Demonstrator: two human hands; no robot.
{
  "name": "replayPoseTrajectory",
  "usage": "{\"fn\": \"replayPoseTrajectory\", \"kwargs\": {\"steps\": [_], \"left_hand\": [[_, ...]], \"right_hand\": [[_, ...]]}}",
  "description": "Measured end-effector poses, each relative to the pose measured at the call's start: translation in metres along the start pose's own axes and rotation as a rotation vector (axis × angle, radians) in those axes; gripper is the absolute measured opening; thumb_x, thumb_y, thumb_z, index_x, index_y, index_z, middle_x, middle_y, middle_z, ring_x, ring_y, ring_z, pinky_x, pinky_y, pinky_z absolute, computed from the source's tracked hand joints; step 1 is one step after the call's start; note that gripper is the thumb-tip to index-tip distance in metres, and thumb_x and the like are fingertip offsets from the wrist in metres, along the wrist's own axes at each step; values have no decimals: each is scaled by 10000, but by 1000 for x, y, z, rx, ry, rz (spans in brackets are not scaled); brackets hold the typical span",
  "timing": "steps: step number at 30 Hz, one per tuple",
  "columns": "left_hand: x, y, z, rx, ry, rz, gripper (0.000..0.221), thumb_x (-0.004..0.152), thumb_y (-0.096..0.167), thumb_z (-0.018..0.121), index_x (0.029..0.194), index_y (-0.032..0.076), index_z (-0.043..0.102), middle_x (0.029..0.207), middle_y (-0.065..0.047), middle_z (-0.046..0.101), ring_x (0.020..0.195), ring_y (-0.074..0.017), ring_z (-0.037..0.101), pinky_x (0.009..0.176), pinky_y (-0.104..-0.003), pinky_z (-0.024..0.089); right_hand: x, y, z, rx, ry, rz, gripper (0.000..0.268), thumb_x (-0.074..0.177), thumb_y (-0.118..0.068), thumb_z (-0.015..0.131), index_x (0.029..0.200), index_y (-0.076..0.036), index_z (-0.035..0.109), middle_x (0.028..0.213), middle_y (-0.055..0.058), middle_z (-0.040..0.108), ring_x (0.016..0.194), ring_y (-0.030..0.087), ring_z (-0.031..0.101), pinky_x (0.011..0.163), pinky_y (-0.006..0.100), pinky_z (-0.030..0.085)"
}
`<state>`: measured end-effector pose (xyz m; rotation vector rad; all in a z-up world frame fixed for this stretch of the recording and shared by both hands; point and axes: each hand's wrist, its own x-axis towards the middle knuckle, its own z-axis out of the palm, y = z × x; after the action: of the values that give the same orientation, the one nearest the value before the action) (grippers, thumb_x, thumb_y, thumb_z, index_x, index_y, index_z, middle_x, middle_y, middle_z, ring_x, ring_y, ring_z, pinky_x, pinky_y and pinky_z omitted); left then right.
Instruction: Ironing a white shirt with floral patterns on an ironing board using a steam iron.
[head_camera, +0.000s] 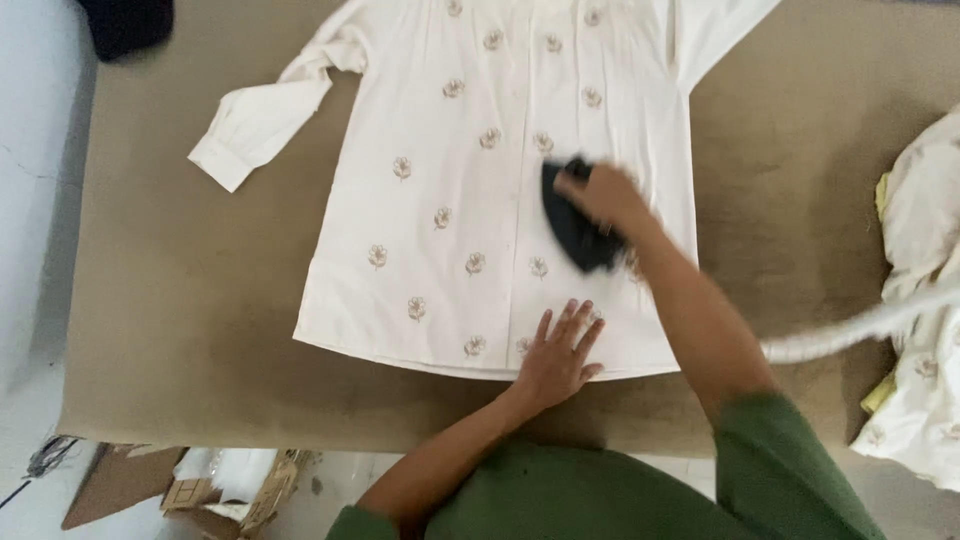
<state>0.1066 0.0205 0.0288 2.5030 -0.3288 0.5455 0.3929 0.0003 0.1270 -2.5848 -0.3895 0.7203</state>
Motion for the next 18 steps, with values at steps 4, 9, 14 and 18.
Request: {"fn": "replayPoseTrajectory", "kwargs": {"steps": [4,9,14,18], "left_hand": [[-12,10,7,-65,-218,60,786,1007,576,368,1575,33,396,1601,-266,399,1468,-468,393,1134,-660,303],[-27,0,-8,-202,-337,95,683,1008,576,401,1477,94,522,1566,-142,485,1474,-384,413,1173,-619,274],[-11,11,-78,-579,-169,-30,290,1073,237,539,1225,28,671,1133,-153,716,1010,-323,669,854,-439,529],[-1,1,-86,-498,165,86,114,997,83,603,1015,14,691,911,-136,677,761,-277,630,653,-371,513]], "right_hand": [[94,37,-41,137,55,-37,768,904,-772,733,540,-111,590,476,89,585,485,304,638,601,419,517],[9,15,-18,-19,-216,-29,629,840,-661,679,976,-50,734,754,146,704,690,293,694,655,413,526],[-143,19,70,-190,-416,-121,790,850,-745,515,1239,-74,661,1309,176,668,1188,373,632,958,467,483],[-182,13,76,-60,-370,-67,529,919,-674,553,903,-148,610,916,50,722,791,222,650,705,371,487]]}}
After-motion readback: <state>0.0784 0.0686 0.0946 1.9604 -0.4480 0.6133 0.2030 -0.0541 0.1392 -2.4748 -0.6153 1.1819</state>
